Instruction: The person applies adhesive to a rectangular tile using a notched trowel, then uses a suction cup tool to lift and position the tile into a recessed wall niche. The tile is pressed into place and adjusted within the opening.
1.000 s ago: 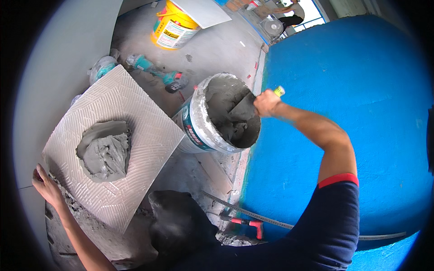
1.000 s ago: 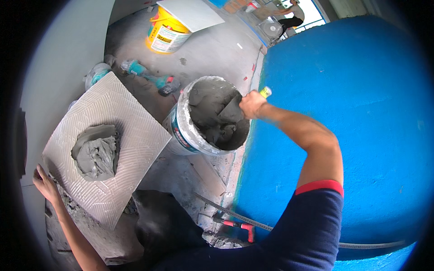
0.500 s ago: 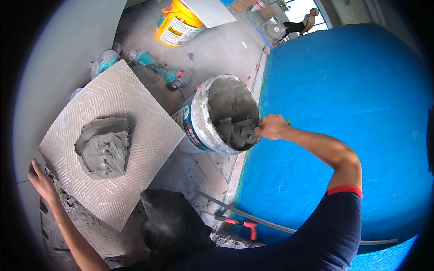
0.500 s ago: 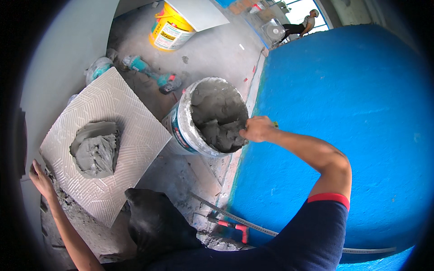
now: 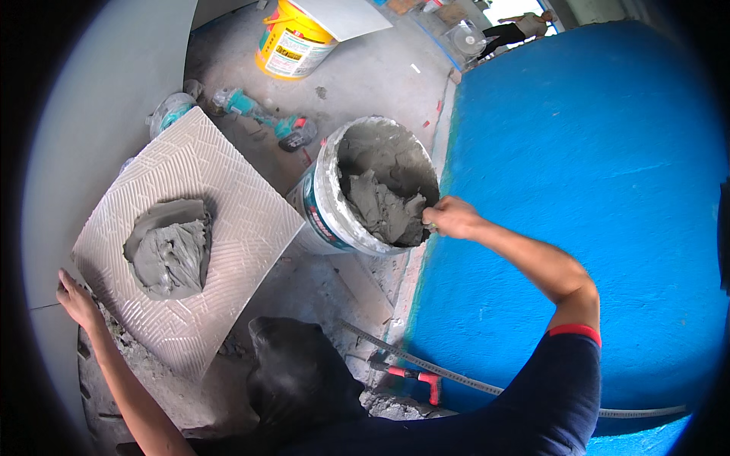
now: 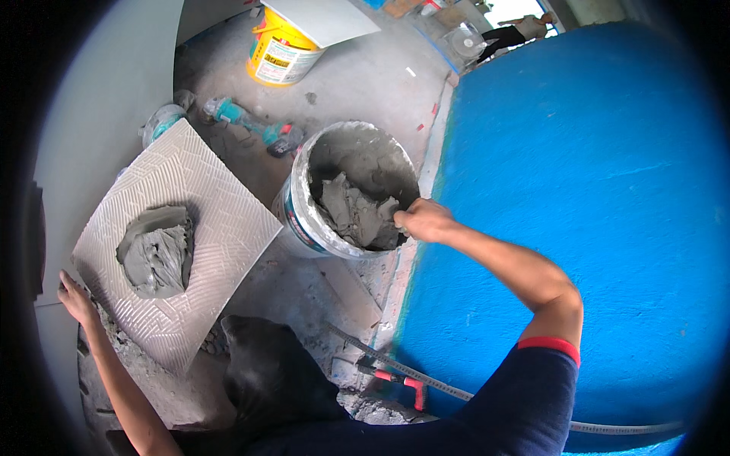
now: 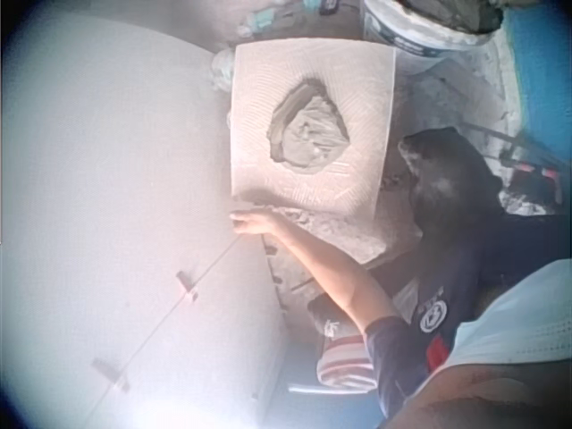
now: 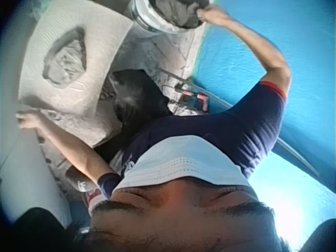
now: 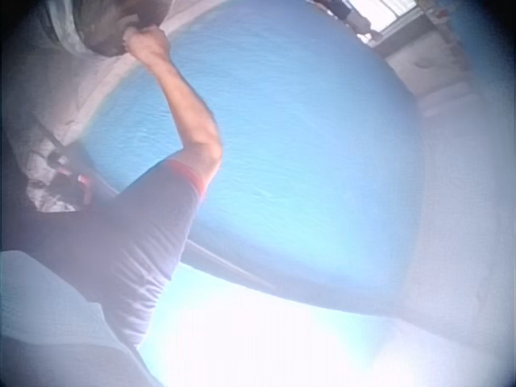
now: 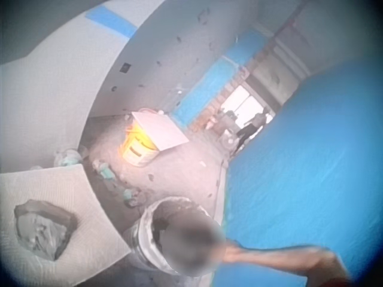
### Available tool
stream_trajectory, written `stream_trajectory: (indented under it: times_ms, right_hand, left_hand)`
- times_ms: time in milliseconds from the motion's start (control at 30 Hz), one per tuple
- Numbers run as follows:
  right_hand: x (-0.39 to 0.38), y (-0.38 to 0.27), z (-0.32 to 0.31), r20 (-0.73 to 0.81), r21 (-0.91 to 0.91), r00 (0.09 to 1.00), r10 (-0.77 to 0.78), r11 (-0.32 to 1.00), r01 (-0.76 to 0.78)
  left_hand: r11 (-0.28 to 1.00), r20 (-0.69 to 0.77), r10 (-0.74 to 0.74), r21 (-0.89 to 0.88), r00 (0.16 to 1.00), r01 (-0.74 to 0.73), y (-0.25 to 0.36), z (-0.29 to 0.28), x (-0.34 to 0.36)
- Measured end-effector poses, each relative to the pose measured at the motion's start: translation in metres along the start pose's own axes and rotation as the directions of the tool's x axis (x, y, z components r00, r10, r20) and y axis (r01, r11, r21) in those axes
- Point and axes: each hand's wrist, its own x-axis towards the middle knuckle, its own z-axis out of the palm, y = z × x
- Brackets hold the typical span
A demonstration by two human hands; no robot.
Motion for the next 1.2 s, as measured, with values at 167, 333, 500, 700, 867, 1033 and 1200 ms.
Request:
stream_trajectory:
  times_ms: [167,333,500,700,867,1033,1200]
  right_hand:
    - [-0.002,0.018,0.017,0.027,0.396,0.999,-0.024,0.918,0.012]
    - [-0.006,0.034,0.04,0.021,0.643,0.998,-0.059,0.765,0.032]
    - [-0.01,0.044,0.051,-0.014,0.76,1.0,-0.003,0.65,0.012]
    - [-0.049,0.021,0.043,-0.283,0.781,0.958,-0.036,0.572,0.252]
    - [-0.1,-0.039,0.041,-0.492,0.615,0.844,-0.216,0.599,0.512]
    - [-0.093,-0.159,0.128,-0.751,0.131,0.577,-0.322,0.783,0.608]
    - [-0.072,-0.227,0.171,-0.453,-0.13,0.645,-0.616,0.761,0.635]
  left_hand:
    - [0.999,-0.018,0.039,0.012,0.999,-0.038,-0.007,0.003,0.002]
    - [0.998,0.048,-0.045,0.035,0.998,0.044,-0.025,-0.004,0.019]
    - [0.997,-0.074,0.007,-0.071,0.997,-0.013,-0.005,-0.004,-0.004]
    - [0.99,-0.044,-0.007,0.138,0.999,0.013,0.007,-0.005,-0.02]
    - [0.991,0.057,0.113,-0.08,0.992,-0.108,0.055,0.005,-0.069]
    - [0.998,0.093,0.066,-0.026,0.993,-0.064,0.065,0.001,-0.081]
    - [0.999,0.068,0.004,-0.037,0.998,-0.001,0.05,0.001,-0.083]
